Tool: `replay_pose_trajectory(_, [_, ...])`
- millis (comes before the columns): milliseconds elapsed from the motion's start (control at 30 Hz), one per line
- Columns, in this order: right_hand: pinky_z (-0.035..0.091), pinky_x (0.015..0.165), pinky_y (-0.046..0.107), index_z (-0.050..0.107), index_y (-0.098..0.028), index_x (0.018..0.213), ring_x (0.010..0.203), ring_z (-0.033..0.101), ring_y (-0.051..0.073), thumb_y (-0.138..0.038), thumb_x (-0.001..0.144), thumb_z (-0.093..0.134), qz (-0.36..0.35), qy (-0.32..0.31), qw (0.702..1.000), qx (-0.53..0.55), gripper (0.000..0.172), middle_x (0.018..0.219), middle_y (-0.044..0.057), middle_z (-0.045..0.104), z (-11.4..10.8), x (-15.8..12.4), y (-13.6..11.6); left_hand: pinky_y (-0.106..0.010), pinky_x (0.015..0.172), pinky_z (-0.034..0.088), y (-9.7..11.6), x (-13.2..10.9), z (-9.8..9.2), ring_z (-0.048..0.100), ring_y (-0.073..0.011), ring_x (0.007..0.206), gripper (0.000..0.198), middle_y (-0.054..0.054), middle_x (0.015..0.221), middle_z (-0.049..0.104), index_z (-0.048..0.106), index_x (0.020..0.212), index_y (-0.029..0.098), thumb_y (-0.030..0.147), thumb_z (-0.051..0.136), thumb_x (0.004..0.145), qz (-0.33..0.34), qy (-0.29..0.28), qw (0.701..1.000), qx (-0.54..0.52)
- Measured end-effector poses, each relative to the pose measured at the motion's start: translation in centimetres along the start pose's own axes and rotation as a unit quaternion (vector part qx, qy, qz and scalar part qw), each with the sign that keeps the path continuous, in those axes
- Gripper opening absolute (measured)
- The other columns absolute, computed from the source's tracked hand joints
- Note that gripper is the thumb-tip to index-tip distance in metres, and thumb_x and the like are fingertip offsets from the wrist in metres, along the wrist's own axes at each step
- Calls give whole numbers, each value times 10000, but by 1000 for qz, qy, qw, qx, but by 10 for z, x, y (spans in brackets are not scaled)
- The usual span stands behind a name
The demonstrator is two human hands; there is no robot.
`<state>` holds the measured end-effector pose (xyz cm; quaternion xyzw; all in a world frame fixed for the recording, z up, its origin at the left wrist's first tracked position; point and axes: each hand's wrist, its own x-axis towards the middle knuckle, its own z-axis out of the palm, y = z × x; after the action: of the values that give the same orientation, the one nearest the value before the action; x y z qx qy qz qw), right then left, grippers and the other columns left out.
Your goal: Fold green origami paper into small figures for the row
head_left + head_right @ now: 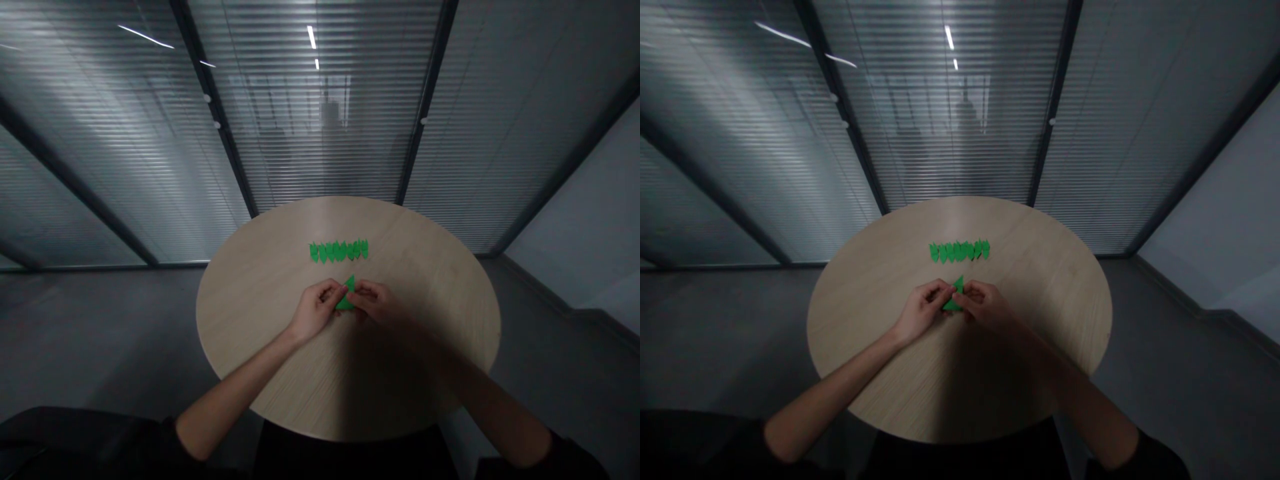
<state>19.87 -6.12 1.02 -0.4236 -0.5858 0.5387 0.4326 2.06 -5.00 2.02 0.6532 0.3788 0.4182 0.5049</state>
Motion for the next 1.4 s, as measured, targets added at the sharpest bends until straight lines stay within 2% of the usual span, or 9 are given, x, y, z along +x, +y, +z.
replay_pose_trajectory(100, [427, 480, 232, 642, -184, 796, 522, 551, 103, -531, 748, 773, 20, -29, 999, -6, 374, 686, -5, 632, 1, -3, -2, -211, 515, 433, -1, 0, -1, 545, -110, 541, 410, -5, 632, 602, 627, 779, 145, 536, 623, 901, 11, 10, 1000, 26])
replay_pose_trajectory(233, [415, 478, 232, 652, -178, 743, 504, 547, 104, -542, 770, 750, 31, -46, 998, -19, 378, 610, -15, 602, -2, -2, -4, -216, 511, 414, 0, 0, -2, 546, -115, 541, 397, -5, 634, 604, 624, 783, 151, 522, 600, 922, 21, 20, 999, 44])
replay_pose_trajectory(433, [435, 484, 240, 625, -179, 661, 492, 556, 108, -582, 718, 790, 40, -40, 998, 5, 440, 577, -11, 608, -6, 2, 0, -221, 516, 392, 3, -1, -2, 533, -119, 540, 351, 7, 610, 572, 618, 783, 157, 482, 613, 915, 30, 41, 998, 41])
replay_pose_trajectory(600, [470, 497, 246, 664, -174, 704, 513, 591, 118, -583, 666, 826, 57, -34, 997, 34, 442, 632, 3, 652, -3, 2, 0, -217, 520, 392, 3, 0, -2, 532, -115, 534, 371, 12, 605, 574, 608, 780, 156, 502, 616, 911, 32, 43, 998, 26])
replay_pose_trajectory(700, [496, 537, 254, 692, -171, 752, 550, 615, 121, -542, 676, 834, 61, -39, 996, 45, 404, 684, 15, 681, -3, 1, -2, -217, 524, 395, 3, 0, -3, 532, -114, 534, 378, 12, 599, 581, 609, 781, 155, 508, 611, 917, 36, 51, 998, 23])
replay_pose_trajectory(1000, [506, 559, 267, 669, -170, 695, 536, 610, 122, -526, 702, 819, 37, -10, 999, 35, 386, 609, 3, 655, -1, 1, -2, -227, 526, 407, 5, -2, 0, 537, -117, 531, 410, 12, 602, 586, 610, 768, 159, 547, 632, 899, 37, 67, 997, 5])
replay_pose_trajectory(1200, [533, 634, 283, 729, -171, 834, 649, 654, 137, -501, 716, 821, 47, -52, 996, 60, 362, 776, 38, 722, -3, -1, -2, -222, 531, 406, 4, 0, -3, 528, -114, 516, 419, 17, 559, 585, 595, 767, 157, 553, 637, 896, 39, 61, 997, -25])
replay_pose_trajectory(1300, [537, 649, 290, 737, -183, 900, 670, 656, 139, -433, 744, 810, 46, -49, 996, 54, 304, 867, 50, 737, -4, -2, -2, -221, 530, 398, 3, 2, -3, 520, -112, 504, 431, 18, 542, 585, 592, 762, 158, 566, 634, 895, 43, 65, 997, -28])
replay_pose_trajectory(1400, [528, 618, 289, 723, -183, 876, 638, 643, 136, -449, 781, 772, 42, -45, 997, 50, 287, 851, 46, 724, -3, -2, -2, -218, 519, 396, 3, 1, -2, 523, -111, 501, 439, 17, 548, 590, 593, 762, 157, 577, 641, 885, 38, 60, 997, -35])
